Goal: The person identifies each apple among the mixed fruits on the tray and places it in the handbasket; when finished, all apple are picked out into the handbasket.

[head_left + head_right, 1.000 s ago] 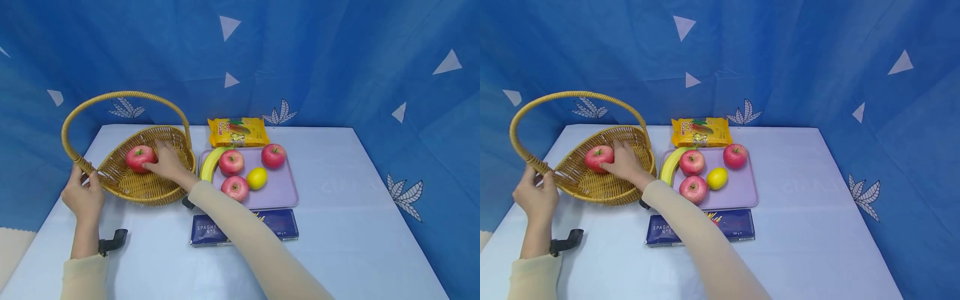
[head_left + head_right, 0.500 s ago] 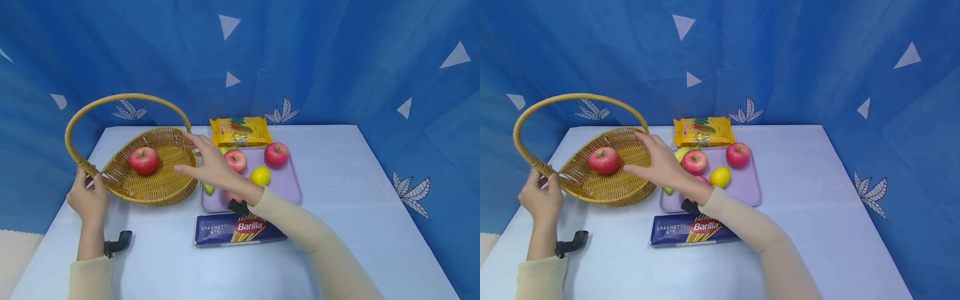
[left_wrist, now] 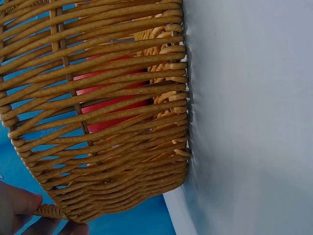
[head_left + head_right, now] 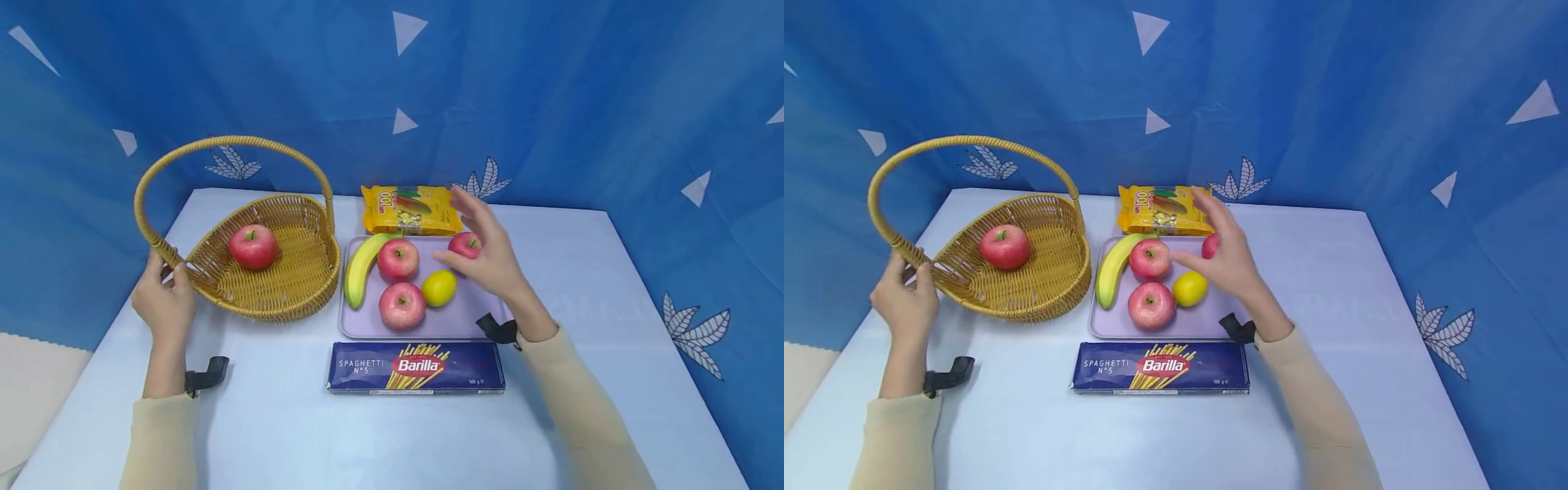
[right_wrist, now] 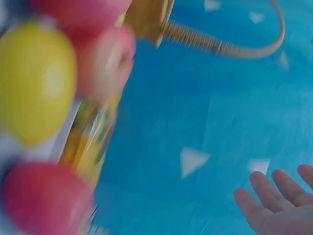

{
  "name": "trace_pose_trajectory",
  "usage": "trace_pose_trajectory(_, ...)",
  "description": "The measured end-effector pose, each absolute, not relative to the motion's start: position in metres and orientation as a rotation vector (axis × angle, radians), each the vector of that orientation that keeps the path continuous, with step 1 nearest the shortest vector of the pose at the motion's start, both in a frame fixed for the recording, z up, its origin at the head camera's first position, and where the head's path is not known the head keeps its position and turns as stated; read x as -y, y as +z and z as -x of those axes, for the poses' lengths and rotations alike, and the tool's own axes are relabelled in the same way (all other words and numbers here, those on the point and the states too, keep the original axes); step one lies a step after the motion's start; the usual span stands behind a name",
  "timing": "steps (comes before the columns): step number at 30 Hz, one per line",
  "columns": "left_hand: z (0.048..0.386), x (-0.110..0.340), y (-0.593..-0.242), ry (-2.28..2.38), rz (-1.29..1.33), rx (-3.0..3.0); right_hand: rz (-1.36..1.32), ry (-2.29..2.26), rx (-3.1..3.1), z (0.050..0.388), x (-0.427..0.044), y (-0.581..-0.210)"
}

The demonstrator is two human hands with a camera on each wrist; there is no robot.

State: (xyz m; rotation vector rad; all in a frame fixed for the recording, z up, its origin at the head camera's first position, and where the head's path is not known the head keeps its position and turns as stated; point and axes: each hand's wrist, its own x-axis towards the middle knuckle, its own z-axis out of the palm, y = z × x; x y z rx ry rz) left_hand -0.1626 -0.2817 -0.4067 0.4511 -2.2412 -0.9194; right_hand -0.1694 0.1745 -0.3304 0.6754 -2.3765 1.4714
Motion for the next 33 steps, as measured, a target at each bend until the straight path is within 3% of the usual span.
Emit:
trace_pose_trajectory(7,0.167,0.282,-0.402,-0.944,-0.467,2.265,-0.317,1.498,2.429,0.177,-0.223,-0.346)
trace_pose_trajectory(15,0.170,0.282,-0.399,-0.952,-0.499,2.256,-0.120,1.530,2.498,0.188,-0.250,-0.367)
trace_pose_trajectory(23,0.154,0.285,-0.409,-0.913,-0.518,2.264,-0.078,1.593,2.660,0.198,-0.260,-0.396)
trace_pose_trajectory(33,0.162,0.284,-0.407,-0.917,-0.444,2.251,-0.071,1.628,2.734,0.204,-0.267,-0.409)
